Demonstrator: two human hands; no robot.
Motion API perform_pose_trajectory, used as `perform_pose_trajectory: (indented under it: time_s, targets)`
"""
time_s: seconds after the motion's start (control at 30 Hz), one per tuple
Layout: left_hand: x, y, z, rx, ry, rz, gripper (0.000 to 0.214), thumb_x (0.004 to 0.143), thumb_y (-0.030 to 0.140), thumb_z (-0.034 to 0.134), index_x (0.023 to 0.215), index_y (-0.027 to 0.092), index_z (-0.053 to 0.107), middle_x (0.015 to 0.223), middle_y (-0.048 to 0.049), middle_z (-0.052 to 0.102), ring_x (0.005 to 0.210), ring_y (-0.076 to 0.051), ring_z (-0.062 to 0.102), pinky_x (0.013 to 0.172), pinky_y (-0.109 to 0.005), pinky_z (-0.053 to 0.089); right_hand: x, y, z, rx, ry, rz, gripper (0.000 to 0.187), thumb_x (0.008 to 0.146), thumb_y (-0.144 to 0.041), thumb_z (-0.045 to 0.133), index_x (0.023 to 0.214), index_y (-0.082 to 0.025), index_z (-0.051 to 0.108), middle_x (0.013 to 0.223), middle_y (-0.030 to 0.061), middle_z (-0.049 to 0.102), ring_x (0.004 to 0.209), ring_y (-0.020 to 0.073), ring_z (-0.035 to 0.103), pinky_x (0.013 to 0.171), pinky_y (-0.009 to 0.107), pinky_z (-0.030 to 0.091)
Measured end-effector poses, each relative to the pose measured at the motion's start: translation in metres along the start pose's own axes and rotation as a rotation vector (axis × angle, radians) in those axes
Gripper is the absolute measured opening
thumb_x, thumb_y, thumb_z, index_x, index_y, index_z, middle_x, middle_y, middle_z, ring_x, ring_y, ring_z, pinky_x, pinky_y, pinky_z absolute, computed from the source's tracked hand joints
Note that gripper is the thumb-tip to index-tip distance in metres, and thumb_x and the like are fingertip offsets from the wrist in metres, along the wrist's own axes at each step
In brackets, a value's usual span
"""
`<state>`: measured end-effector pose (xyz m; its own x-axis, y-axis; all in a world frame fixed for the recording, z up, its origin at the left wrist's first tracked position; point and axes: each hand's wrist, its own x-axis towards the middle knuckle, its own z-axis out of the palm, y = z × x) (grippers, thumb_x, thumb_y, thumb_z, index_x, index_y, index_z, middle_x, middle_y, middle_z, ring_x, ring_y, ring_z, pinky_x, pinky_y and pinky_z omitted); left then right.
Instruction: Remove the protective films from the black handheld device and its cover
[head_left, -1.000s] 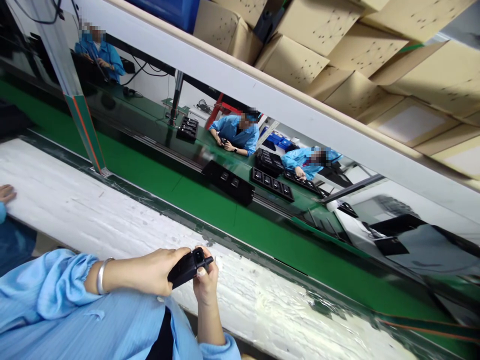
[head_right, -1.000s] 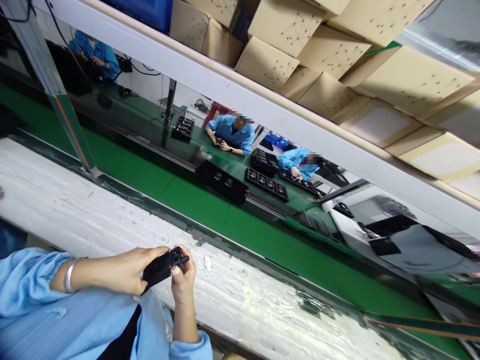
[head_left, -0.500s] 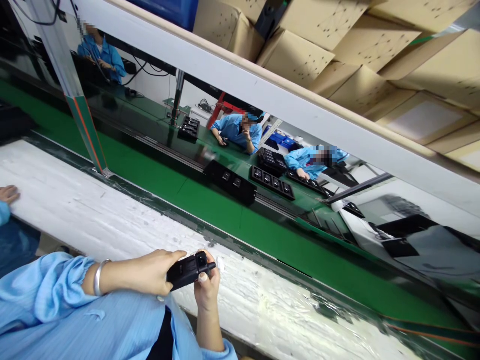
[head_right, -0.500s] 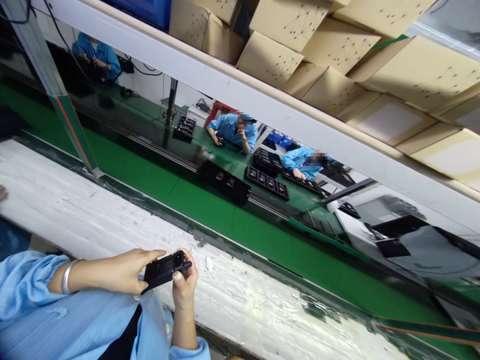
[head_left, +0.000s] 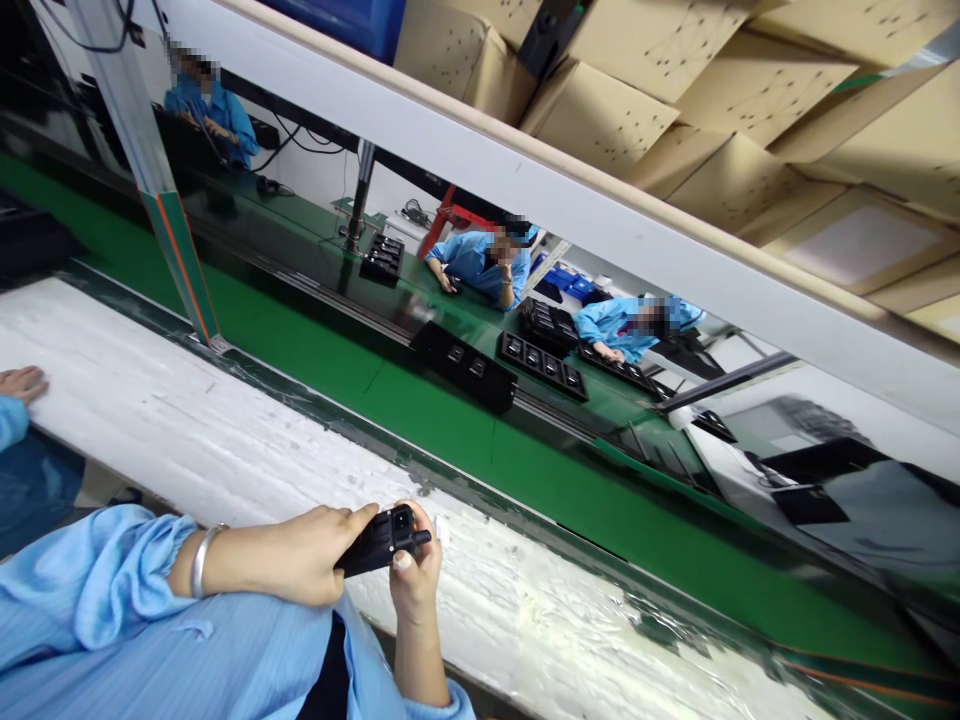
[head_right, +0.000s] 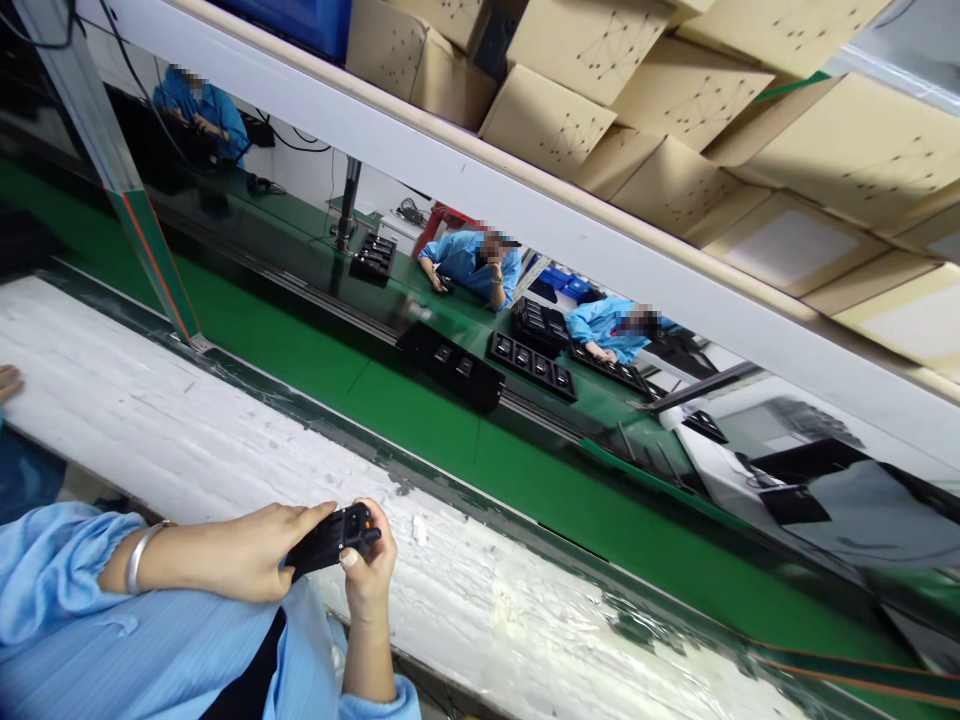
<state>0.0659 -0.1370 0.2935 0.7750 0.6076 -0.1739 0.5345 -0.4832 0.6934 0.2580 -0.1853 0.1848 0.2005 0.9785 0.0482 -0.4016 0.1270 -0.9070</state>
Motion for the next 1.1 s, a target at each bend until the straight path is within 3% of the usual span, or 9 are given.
perform_pose_trajectory:
  time_s: [0.13, 0.37, 0.47, 0.6, 0.73, 0.87, 1.1]
  targets:
    - [0.000, 0.000, -0.001, -0.034, -0.012, 0.023, 0.092, 0.068, 0.010, 0.059, 0.151, 0.024, 0.023, 0.120, -0.0129, 0.068, 0.104, -0.031, 0.068, 0.081, -0.034, 0.054, 0.000, 0.000, -0.002, 0.012, 0.018, 0.011, 0.071, 0.059, -0.054, 0.085, 0.118, -0.020, 0.064, 0.103, 0.0069, 0.062, 0.089, 0.0210, 0.057, 0.079, 0.033, 0.047]
    - [0.002, 0.007, -0.008, -0.251, -0.024, 0.093, 0.085, 0.066, 0.011, 0.062, 0.145, 0.027, 0.036, 0.131, -0.0080, 0.062, 0.115, -0.028, 0.063, 0.093, -0.035, 0.054, -0.005, -0.003, -0.004, 0.092, 0.064, 0.045, 0.072, 0.058, -0.057, 0.084, 0.117, -0.020, 0.065, 0.102, 0.0076, 0.064, 0.085, 0.0211, 0.059, 0.076, 0.033, 0.049]
    - [0.001, 0.009, -0.005, -0.244, -0.001, 0.071, 0.093, 0.067, 0.012, 0.063, 0.151, 0.026, 0.027, 0.134, -0.0101, 0.061, 0.115, -0.030, 0.063, 0.093, -0.038, 0.054, -0.005, -0.006, -0.003, 0.138, 0.074, 0.054, 0.068, 0.061, -0.060, 0.081, 0.115, -0.021, 0.066, 0.100, 0.0061, 0.064, 0.081, 0.0189, 0.059, 0.074, 0.031, 0.049]
    - [0.001, 0.011, 0.001, -0.261, 0.050, 0.189, 0.099, 0.067, 0.009, 0.063, 0.155, 0.031, 0.021, 0.143, -0.0071, 0.056, 0.121, -0.029, 0.060, 0.099, -0.037, 0.052, -0.004, -0.012, -0.001, 0.277, 0.099, 0.083, 0.062, 0.066, -0.065, 0.076, 0.111, -0.024, 0.067, 0.096, 0.0040, 0.065, 0.079, 0.0180, 0.060, 0.072, 0.031, 0.051]
    - [0.004, 0.011, 0.007, -0.152, 0.098, 0.231, 0.099, 0.074, 0.020, 0.073, 0.156, 0.030, 0.018, 0.142, -0.0098, 0.056, 0.117, -0.029, 0.063, 0.098, -0.038, 0.052, -0.003, -0.020, 0.003, 0.482, 0.091, 0.182, 0.060, 0.067, -0.070, 0.072, 0.110, -0.028, 0.068, 0.098, 0.0020, 0.067, 0.080, 0.0196, 0.063, 0.071, 0.034, 0.054]
    - [0.005, 0.014, 0.007, 0.031, 0.127, 0.285, 0.086, 0.080, 0.032, 0.075, 0.152, 0.024, 0.029, 0.127, -0.0152, 0.063, 0.110, -0.032, 0.064, 0.095, -0.045, 0.053, -0.001, -0.029, 0.010, 0.546, 0.077, 0.177, 0.062, 0.071, -0.075, 0.065, 0.110, -0.027, 0.068, 0.096, 0.0029, 0.067, 0.081, 0.0185, 0.064, 0.074, 0.033, 0.055]
    - [0.011, 0.037, -0.002, 0.074, 0.283, 0.402, 0.083, 0.068, 0.041, 0.086, 0.138, 0.020, 0.047, 0.136, -0.0190, 0.050, 0.125, -0.037, 0.048, 0.100, -0.052, 0.050, -0.010, -0.026, 0.019, 0.488, 0.195, 0.195, 0.068, 0.076, -0.080, 0.056, 0.108, -0.021, 0.070, 0.103, 0.0056, 0.069, 0.097, 0.0208, 0.064, 0.093, 0.037, 0.052]
